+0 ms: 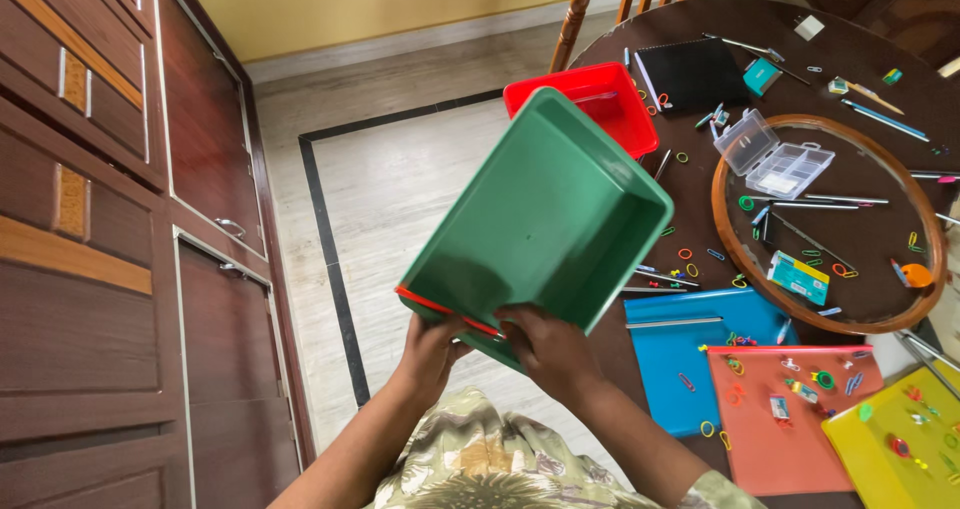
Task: The person sorts pens and pencils from a cluttered table into red and green plastic trays. They pick up writing instruments one by one, place them into the red tray first, then transfer some to a green tray, continuing to gather more pens and pencils from the table surface.
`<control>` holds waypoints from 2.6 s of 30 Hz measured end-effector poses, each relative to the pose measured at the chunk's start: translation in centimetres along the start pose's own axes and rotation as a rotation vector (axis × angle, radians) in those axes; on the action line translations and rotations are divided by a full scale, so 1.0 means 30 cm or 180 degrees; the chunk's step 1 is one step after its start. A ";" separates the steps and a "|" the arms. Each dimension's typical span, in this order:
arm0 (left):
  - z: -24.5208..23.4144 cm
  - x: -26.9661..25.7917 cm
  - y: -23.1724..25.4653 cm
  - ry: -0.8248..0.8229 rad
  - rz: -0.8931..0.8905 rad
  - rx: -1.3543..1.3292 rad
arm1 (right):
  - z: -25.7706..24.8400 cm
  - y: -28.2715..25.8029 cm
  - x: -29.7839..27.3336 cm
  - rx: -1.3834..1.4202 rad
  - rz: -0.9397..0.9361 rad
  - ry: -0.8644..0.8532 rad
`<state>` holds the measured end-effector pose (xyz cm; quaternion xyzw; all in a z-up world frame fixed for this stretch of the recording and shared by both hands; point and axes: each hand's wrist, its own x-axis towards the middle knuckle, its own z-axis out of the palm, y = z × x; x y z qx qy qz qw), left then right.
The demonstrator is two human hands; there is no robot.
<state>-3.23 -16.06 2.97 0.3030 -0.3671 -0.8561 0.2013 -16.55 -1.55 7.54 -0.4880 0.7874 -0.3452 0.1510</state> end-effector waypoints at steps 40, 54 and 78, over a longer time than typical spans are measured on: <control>-0.065 0.069 -0.056 0.1250 0.0462 -0.0149 | -0.201 0.177 -0.158 -0.1438 -0.1526 0.0881; -0.011 0.034 -0.218 0.1902 -0.0093 -0.0523 | -0.290 0.846 -0.301 -0.1300 0.0767 0.0608; 0.177 0.055 -0.372 0.1689 0.0035 -0.0401 | -0.323 0.998 -0.309 -0.1878 -0.0078 0.0179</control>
